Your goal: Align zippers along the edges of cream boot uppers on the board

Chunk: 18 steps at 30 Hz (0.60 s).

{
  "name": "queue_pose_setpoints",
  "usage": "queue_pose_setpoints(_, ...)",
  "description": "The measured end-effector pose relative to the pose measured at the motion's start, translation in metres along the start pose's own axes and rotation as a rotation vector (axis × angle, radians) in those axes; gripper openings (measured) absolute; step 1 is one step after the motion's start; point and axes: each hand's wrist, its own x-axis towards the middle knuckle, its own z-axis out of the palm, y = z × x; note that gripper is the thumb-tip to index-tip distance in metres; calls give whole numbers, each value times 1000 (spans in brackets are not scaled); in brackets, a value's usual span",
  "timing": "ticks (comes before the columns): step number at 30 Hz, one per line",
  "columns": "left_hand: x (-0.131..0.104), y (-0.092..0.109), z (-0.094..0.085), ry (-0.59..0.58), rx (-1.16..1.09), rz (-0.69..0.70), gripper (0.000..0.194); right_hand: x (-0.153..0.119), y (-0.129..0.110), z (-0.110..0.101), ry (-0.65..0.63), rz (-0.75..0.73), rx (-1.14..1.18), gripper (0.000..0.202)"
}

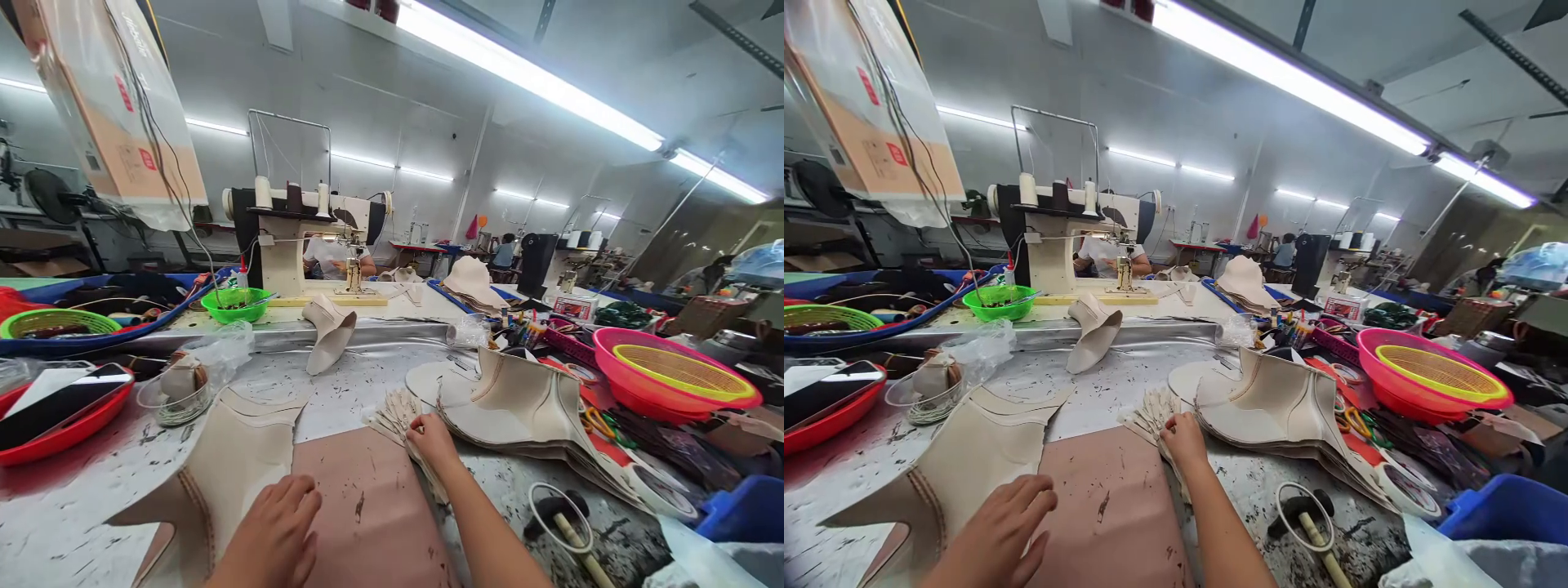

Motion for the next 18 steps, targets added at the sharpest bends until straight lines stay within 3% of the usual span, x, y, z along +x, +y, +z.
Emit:
queue_pose_setpoints(3,59,36,-1,-93,-35,192,27,9,0,2,-54,16,30,4)
queue_pose_setpoints(8,131,62,35,-131,-65,323,37,12,0,-2,-135,-11,145,10)
queue_pose_setpoints(12,152,69,49,-125,-74,295,27,9,-2,-12,-155,-62,297,13)
queue_pose_setpoints(16,155,74,50,-121,-119,220,23,-8,5,-33,-18,-49,425,9)
queue_pose_setpoints(18,156,77,50,-122,-179,188,23,-25,12,-47,-24,-35,555,15)
